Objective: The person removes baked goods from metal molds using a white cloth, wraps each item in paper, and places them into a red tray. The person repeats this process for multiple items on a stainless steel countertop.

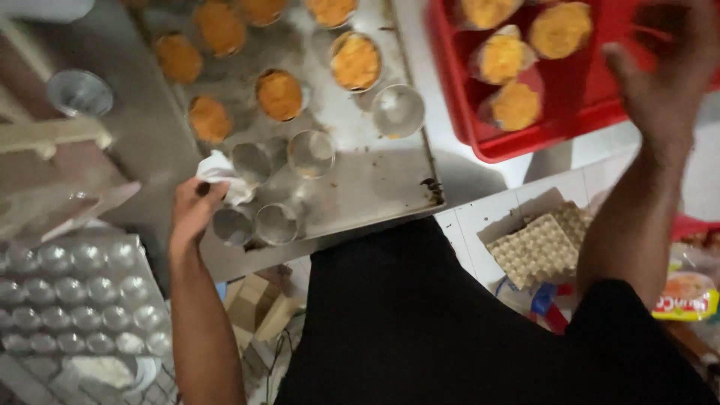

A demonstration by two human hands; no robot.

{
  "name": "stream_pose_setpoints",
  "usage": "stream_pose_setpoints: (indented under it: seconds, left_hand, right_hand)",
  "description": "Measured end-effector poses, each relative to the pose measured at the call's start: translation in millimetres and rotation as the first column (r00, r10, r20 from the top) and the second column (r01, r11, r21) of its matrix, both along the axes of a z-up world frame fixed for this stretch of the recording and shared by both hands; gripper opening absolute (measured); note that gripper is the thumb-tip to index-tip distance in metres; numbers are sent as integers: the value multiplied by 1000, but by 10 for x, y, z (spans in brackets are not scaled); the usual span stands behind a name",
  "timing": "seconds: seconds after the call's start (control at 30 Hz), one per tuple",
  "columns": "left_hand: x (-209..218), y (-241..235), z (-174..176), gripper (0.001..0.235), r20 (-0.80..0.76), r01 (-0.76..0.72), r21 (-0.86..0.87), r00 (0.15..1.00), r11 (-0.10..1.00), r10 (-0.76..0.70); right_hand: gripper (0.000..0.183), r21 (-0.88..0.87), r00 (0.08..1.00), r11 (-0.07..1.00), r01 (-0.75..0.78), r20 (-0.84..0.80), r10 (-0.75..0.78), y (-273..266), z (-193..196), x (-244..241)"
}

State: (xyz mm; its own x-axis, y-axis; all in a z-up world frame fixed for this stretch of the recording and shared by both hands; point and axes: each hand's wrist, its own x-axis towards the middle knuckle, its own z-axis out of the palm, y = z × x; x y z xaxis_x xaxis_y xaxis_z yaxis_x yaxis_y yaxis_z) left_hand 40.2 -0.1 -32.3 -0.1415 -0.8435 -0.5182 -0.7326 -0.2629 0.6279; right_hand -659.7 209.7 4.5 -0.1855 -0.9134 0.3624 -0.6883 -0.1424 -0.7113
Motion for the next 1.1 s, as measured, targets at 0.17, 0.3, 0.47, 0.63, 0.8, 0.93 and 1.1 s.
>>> stream_pose_setpoints:
  seconds: [0.17,0.3,0.47,0.63,0.8,0.93,1.1]
  left_hand:
    - [-173,20,461,28,-12,-87,-108,996,990,86]
    - [-136,201,726,20,-235,-254,-220,951,942,201]
    - [-569,690,1030,31,-681,-491,-134,677,861,280]
    - [-1143,930,1226,49,-834,-275,-57,542,960,105]
    - [-1138,1177,934,28,-873,-507,257,244,823,422]
    - [-923,1055,975,30,-877,-468,327,175,821,449]
    - [-709,1039,508,25,-802,-545,374,216,751,556]
  right_hand:
    - [30,111,983,978,179,20,-182,64,621,734]
    - [18,-140,933,983,119,356,-63,-220,701,1754]
    - [26,-59,774,928,-367,533,340,-686,992,3365]
    - [38,-96,810,885,-455,369,457,-764,706,4329]
    - [20,-107,849,904,-414,314,426,-893,871,4530]
    - [8,-102,824,910,-402,393,408,-924,912,4725]
    - [14,-61,823,893,-446,365,436,-959,889,4947]
